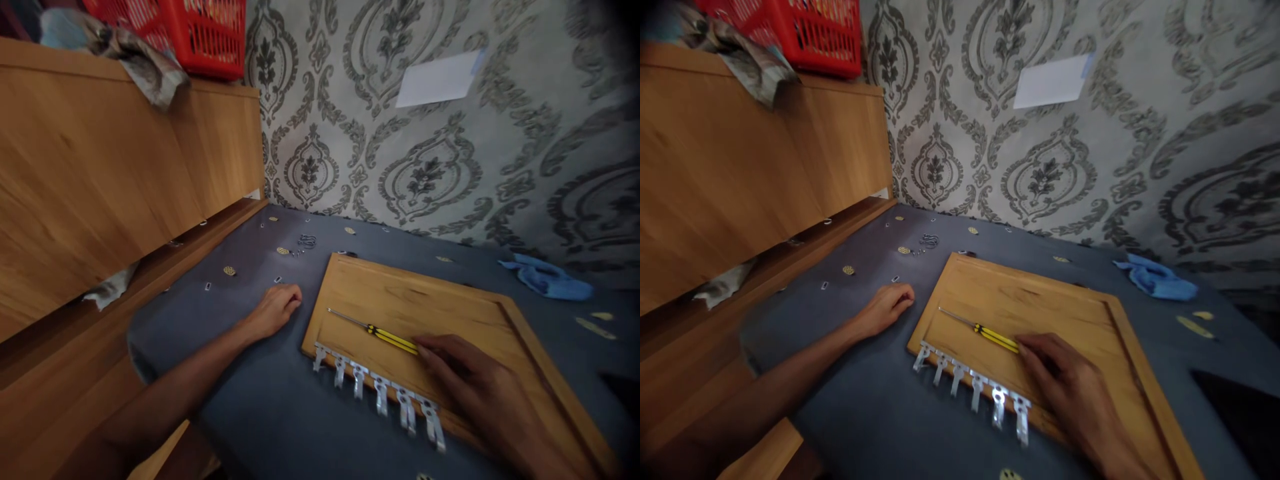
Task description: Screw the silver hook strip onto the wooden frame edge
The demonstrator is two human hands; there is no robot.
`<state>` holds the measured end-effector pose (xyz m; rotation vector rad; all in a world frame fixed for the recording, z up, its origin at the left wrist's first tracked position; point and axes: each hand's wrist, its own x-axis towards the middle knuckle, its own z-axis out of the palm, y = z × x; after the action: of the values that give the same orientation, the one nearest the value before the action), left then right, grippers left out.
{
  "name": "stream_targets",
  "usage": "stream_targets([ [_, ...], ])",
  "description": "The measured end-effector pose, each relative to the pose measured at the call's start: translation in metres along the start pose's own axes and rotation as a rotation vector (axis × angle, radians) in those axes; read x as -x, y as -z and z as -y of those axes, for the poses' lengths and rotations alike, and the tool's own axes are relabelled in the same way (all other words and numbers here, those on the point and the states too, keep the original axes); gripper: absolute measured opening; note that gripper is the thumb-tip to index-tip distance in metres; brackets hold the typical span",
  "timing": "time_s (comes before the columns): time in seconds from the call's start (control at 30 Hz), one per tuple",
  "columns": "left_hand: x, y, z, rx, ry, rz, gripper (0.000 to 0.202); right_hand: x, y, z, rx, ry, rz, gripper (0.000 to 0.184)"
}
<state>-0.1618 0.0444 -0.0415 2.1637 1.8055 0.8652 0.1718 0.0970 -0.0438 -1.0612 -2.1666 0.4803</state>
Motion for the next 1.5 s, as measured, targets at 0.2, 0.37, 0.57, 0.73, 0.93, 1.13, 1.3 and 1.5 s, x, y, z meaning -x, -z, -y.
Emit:
stream_targets([
  [0.2, 0.002, 0.003, -0.002, 0.047, 0.038, 0.017, 0.007, 0.003, 0.001, 0.015, -0.029, -0.069, -0.049, 0.036],
  [0.37, -0.001, 0.01, -0.002, 0.097, 0.068, 0.039, 0.008, 0.007, -0.001, 0.015, -0.062, -0.148, -0.072, 0.028],
  [0.57, -0.003, 0.016, -0.006, 0.13, 0.11, -0.002, 0.016, 0.009, -0.003, 0.015, -0.081, -0.134, -0.082, 0.02],
  [0.73, -0.007, 0.027, -0.04, 0.223, 0.109, 0.006, 0.025, 0.008, 0.001, 0.021, -0.099, -0.099, -0.121, 0.021],
  [0.93, -0.011, 0.027, -0.127, 0.446, -0.003, 0.372, 0.017, 0.031, 0.023, 0.038, -0.122, -0.042, -0.019, 0.018],
  [1.13, -0.028, 0.001, -0.171, 0.48, 0.007, 0.702, 0.01, 0.067, 0.032, 0.039, -0.019, 0.094, 0.02, 0.019],
  [1.3, -0.038, -0.018, -0.174, 0.484, 0.064, 0.843, 0.009, 0.075, 0.028, 0.032, -0.015, 0.14, 0.017, 0.018],
  [1.5, -0.04, -0.03, -0.172, 0.415, 0.007, 0.837, 0.007, 0.076, 0.028, 0.031, -0.022, 0.156, 0.029, 0.021],
])
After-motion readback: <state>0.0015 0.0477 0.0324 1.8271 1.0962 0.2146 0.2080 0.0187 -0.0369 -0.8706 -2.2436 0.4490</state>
